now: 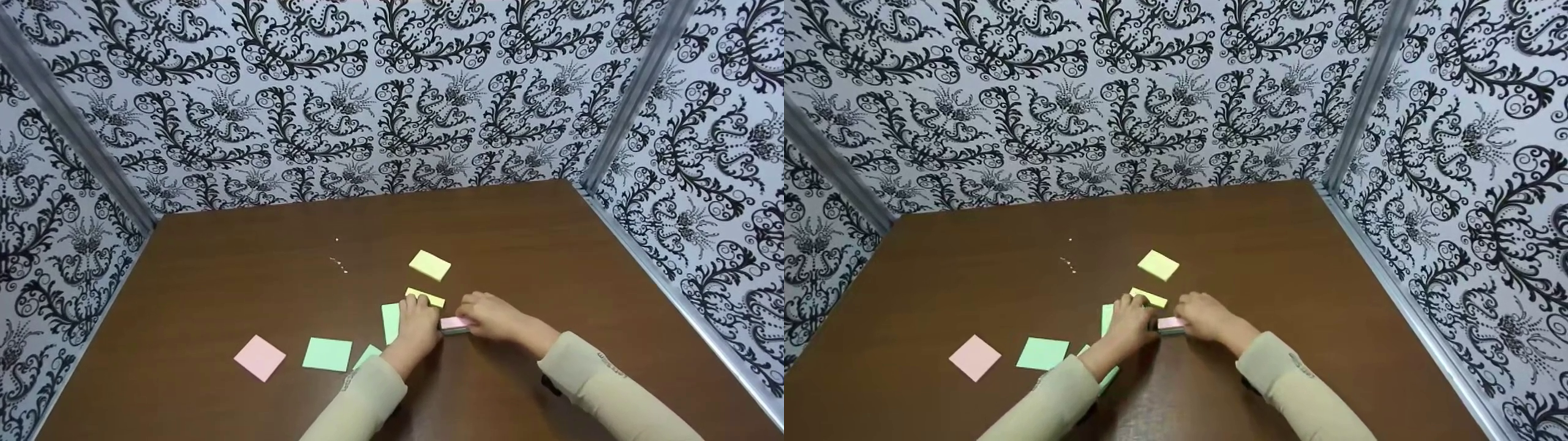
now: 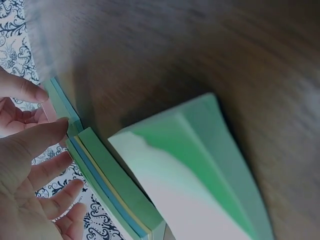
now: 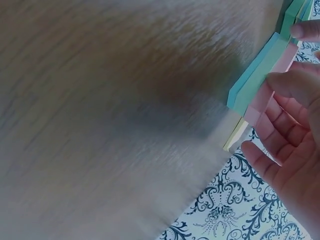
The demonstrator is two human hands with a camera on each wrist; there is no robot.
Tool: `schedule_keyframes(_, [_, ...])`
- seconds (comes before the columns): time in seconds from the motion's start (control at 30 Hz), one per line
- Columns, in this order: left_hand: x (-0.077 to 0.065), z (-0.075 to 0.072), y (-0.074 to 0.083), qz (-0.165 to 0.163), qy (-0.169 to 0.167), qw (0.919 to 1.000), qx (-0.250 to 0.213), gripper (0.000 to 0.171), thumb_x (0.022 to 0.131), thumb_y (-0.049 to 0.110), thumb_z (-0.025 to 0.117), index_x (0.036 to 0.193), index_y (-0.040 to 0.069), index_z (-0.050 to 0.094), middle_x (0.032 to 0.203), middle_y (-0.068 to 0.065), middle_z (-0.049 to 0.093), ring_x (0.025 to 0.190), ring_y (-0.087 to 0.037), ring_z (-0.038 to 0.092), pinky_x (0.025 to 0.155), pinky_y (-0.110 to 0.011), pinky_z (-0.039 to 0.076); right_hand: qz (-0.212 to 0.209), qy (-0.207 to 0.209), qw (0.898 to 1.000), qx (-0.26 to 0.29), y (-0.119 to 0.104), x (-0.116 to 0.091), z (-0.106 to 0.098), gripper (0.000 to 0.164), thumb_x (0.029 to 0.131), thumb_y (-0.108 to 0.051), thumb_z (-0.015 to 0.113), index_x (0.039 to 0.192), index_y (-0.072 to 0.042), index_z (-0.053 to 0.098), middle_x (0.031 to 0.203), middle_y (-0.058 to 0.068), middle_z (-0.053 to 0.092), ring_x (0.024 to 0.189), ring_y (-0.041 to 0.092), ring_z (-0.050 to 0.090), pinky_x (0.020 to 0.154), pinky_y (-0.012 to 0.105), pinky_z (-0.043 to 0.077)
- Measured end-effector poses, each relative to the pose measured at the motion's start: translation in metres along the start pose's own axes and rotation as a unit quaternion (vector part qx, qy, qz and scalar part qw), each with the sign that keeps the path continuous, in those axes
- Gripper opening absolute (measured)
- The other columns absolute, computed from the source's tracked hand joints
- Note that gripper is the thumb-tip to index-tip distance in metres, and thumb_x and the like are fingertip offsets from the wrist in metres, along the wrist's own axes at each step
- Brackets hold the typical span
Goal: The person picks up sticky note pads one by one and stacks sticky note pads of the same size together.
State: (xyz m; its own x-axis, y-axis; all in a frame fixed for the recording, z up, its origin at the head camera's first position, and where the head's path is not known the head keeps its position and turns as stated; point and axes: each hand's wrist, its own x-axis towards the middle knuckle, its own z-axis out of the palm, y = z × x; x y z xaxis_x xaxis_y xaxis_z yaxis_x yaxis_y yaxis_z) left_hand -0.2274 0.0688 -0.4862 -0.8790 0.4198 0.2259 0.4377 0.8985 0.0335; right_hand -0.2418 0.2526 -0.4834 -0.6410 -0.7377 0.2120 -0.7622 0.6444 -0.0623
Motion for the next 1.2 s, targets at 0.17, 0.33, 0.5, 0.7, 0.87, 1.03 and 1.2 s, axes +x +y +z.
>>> schedule_keyframes(0.17, [-0.001,0.0,0.001,0.01,0.01,0.9998,0.011,0.021,0.07,0.032,0.075,0.079,0.014,0.069,0.087,-0.002,0.056,0.08,-0.021,0.042,0.071,-0.034,0.031,0.032,-0.018,0.999,-0.009,-0.001,-0.002,-0.005,0.018,0.068,-0.007,0.067,0.086,-0.005,0.064,0.077,0.003,0.055,0.071,0.021,0.05,0.064,0.034,0.041])
schedule_keyframes(0.33, [-0.003,0.001,0.003,0.008,-0.001,0.9997,0.022,0.021,0.074,0.037,0.073,0.077,0.017,0.067,0.084,-0.002,0.053,0.079,-0.02,0.042,0.072,-0.034,0.032,0.078,-0.073,0.994,-0.014,-0.001,-0.003,-0.013,0.018,0.067,-0.009,0.069,0.083,-0.004,0.064,0.074,0.003,0.054,0.066,0.021,0.05,0.059,0.036,0.041])
schedule_keyframes(0.5, [-0.004,0.002,0.004,0.004,0.001,0.9998,0.018,0.021,0.074,0.037,0.072,0.072,0.017,0.065,0.081,-0.001,0.052,0.078,-0.02,0.042,0.071,-0.033,0.031,0.1,-0.096,0.99,-0.013,-0.001,-0.003,-0.013,0.014,0.066,-0.008,0.07,0.078,-0.004,0.062,0.07,0.003,0.052,0.06,0.017,0.047,0.055,0.035,0.04])
schedule_keyframes(0.7, [-0.003,0.003,0.005,0.016,0.026,0.9992,0.024,0.017,0.076,0.03,0.069,0.068,0.015,0.065,0.078,-0.001,0.052,0.076,-0.02,0.042,0.07,-0.034,0.031,0.094,-0.074,0.993,0.007,0.001,-0.005,-0.01,0.01,0.066,-0.005,0.068,0.071,-0.004,0.06,0.066,0.003,0.049,0.055,0.016,0.044,0.051,0.034,0.038])
schedule_keyframes(0.87, [-0.002,0.004,0.006,0.015,0.031,0.9989,0.03,0.016,0.078,0.026,0.066,0.067,0.015,0.065,0.076,-0.001,0.052,0.076,-0.02,0.043,0.071,-0.034,0.031,0.067,-0.048,0.996,0.018,0.005,-0.007,-0.007,0.011,0.064,-0.004,0.068,0.067,-0.004,0.057,0.064,0.002,0.046,0.053,0.014,0.04,0.049,0.033,0.036])
schedule_keyframes(1.03, [-0.001,0.004,0.007,0.008,0.024,0.9986,0.048,0.016,0.08,0.026,0.063,0.069,0.016,0.067,0.076,-0.001,0.053,0.076,-0.019,0.043,0.07,-0.033,0.031,0.084,-0.067,0.994,0.009,0.003,-0.006,-0.007,0.011,0.065,-0.004,0.068,0.068,-0.003,0.058,0.067,0.004,0.048,0.056,0.018,0.045,0.051,0.036,0.039])
schedule_keyframes(1.2, [-0.001,0.004,0.007,0.006,0.011,0.998,0.063,0.017,0.082,0.027,0.062,0.068,0.017,0.066,0.075,0.0,0.052,0.073,-0.018,0.042,0.068,-0.032,0.031,0.094,-0.087,0.992,-0.015,0.002,-0.004,-0.008,0.01,0.067,-0.006,0.069,0.067,-0.005,0.059,0.068,0.002,0.05,0.057,0.015,0.045,0.053,0.032,0.04])
